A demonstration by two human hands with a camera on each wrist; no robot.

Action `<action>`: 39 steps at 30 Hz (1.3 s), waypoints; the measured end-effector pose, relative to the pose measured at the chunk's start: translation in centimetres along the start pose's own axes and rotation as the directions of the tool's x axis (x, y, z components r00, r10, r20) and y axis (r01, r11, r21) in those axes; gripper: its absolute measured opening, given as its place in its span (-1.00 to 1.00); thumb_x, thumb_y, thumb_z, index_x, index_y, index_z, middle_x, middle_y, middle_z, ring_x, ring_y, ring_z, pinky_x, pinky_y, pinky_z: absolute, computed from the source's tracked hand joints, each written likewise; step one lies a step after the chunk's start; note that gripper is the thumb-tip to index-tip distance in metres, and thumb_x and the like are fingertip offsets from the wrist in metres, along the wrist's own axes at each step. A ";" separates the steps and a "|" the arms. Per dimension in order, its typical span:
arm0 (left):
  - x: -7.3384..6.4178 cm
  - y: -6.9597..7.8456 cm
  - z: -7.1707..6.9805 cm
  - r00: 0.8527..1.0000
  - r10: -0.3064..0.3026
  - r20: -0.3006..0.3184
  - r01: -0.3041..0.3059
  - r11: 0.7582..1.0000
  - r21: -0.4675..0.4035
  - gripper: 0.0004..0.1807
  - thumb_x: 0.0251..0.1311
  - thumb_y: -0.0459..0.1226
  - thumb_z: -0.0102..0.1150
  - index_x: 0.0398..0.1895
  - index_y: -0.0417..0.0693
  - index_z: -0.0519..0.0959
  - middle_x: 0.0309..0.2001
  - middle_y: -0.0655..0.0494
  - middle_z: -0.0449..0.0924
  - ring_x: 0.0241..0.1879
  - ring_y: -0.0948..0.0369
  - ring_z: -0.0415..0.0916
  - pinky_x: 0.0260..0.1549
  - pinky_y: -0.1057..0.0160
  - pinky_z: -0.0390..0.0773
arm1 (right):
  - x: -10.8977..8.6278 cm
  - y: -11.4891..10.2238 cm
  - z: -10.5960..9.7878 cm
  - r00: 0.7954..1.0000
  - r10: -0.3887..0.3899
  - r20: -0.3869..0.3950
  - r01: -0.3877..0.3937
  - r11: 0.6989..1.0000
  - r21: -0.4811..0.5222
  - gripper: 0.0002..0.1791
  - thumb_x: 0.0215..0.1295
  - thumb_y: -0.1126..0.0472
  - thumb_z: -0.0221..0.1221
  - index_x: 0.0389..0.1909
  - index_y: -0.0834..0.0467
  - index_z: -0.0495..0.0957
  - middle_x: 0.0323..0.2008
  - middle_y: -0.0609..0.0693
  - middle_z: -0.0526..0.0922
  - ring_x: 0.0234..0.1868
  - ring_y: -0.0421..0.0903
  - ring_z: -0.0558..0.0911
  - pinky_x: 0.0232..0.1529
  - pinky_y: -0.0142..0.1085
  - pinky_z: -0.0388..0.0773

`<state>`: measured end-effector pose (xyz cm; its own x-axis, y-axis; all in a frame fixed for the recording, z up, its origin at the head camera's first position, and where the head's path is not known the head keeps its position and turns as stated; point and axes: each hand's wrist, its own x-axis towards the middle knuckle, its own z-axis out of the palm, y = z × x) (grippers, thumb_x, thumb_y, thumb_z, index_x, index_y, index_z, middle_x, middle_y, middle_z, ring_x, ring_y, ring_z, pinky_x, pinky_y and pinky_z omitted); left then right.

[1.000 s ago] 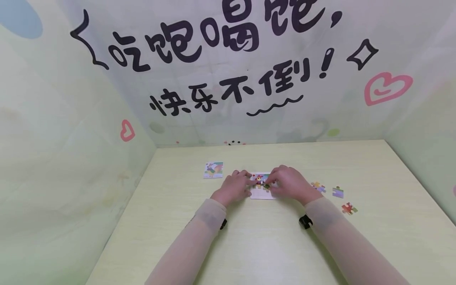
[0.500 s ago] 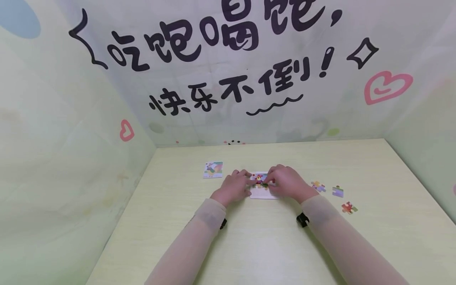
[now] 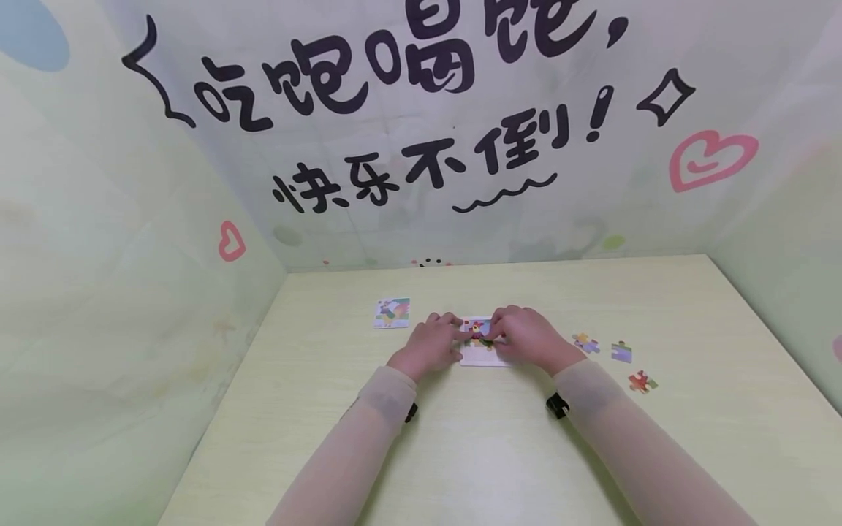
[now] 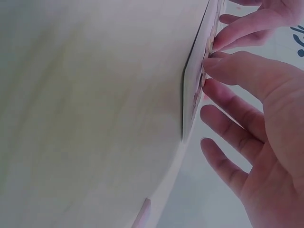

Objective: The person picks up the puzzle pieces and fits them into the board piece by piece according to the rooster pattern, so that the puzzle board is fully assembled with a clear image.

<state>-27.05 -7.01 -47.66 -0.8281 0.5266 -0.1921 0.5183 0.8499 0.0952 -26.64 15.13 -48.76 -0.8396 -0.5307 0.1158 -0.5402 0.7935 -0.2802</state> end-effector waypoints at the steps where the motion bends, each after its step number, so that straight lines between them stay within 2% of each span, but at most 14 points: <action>1: 0.0 0.0 0.0 1.000 0.000 -0.001 0.000 1.000 0.000 -0.45 0.38 -0.05 0.30 0.43 0.40 0.48 0.49 0.22 0.36 0.38 0.04 0.32 0.20 -0.04 0.52 | 0.1 0.0 0.0 1.000 -0.003 -0.002 0.003 1.000 -0.005 -0.89 0.22 0.26 0.44 -0.24 0.05 0.84 -0.18 -0.04 0.72 -0.18 -0.07 0.65 -0.04 -0.06 0.64; 7: 0.0 -0.1 0.1 1.000 0.000 -0.001 0.000 1.000 -0.006 -0.45 0.38 -0.06 0.30 0.42 0.39 0.49 0.48 0.21 0.38 0.37 0.04 0.32 0.19 -0.03 0.52 | 0.3 0.0 0.1 1.000 -0.019 -0.017 0.019 0.999 -0.029 -0.90 0.21 0.26 0.46 -0.26 0.05 0.84 -0.31 -0.08 0.71 -0.26 -0.09 0.67 -0.05 -0.04 0.65; 18: -0.2 0.0 -0.1 1.000 0.001 -0.003 -0.001 1.000 -0.005 -0.46 0.38 -0.06 0.30 0.42 0.38 0.50 0.48 0.20 0.38 0.37 0.02 0.32 0.19 -0.04 0.51 | 0.0 -0.1 -0.1 0.996 -0.078 -0.043 0.075 0.995 -0.067 -0.91 0.21 0.25 0.47 -0.27 0.05 0.85 -0.33 -0.10 0.72 -0.23 -0.07 0.69 -0.07 -0.02 0.64; 25: -0.2 0.0 -0.3 1.000 -0.002 -0.004 0.002 1.000 -0.009 -0.46 0.39 -0.06 0.29 0.42 0.38 0.50 0.48 0.20 0.38 0.39 0.02 0.31 0.22 -0.05 0.50 | -0.1 -0.1 0.0 0.996 -0.071 -0.062 0.067 0.996 -0.057 -0.92 0.20 0.24 0.47 -0.29 0.02 0.86 -0.24 -0.09 0.72 -0.17 -0.07 0.69 -0.06 -0.01 0.62; 32: -0.3 0.1 -0.4 1.000 -0.004 -0.004 0.003 1.000 -0.021 -0.45 0.37 -0.07 0.31 0.42 0.37 0.51 0.48 0.20 0.38 0.39 0.02 0.31 0.23 -0.06 0.50 | -0.1 -0.1 0.1 0.997 -0.066 -0.046 0.064 0.997 -0.053 -0.91 0.23 0.27 0.45 -0.29 0.03 0.85 -0.17 -0.07 0.73 -0.11 -0.05 0.68 -0.04 0.00 0.62; 39: -0.3 0.0 -0.3 1.000 -0.005 -0.001 0.005 1.000 -0.025 -0.46 0.37 -0.06 0.31 0.41 0.37 0.51 0.47 0.20 0.39 0.38 0.03 0.31 0.23 -0.06 0.49 | -0.4 0.0 0.3 0.998 -0.064 -0.031 0.063 0.998 -0.021 -0.86 0.22 0.25 0.46 -0.20 0.05 0.84 -0.14 -0.04 0.72 -0.12 -0.03 0.64 -0.02 -0.04 0.63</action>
<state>-26.86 -7.18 -47.32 -0.8310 0.5222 -0.1917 0.5086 0.8528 0.1184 -26.26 15.24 -49.11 -0.8049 -0.5706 0.1627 -0.5930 0.7648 -0.2518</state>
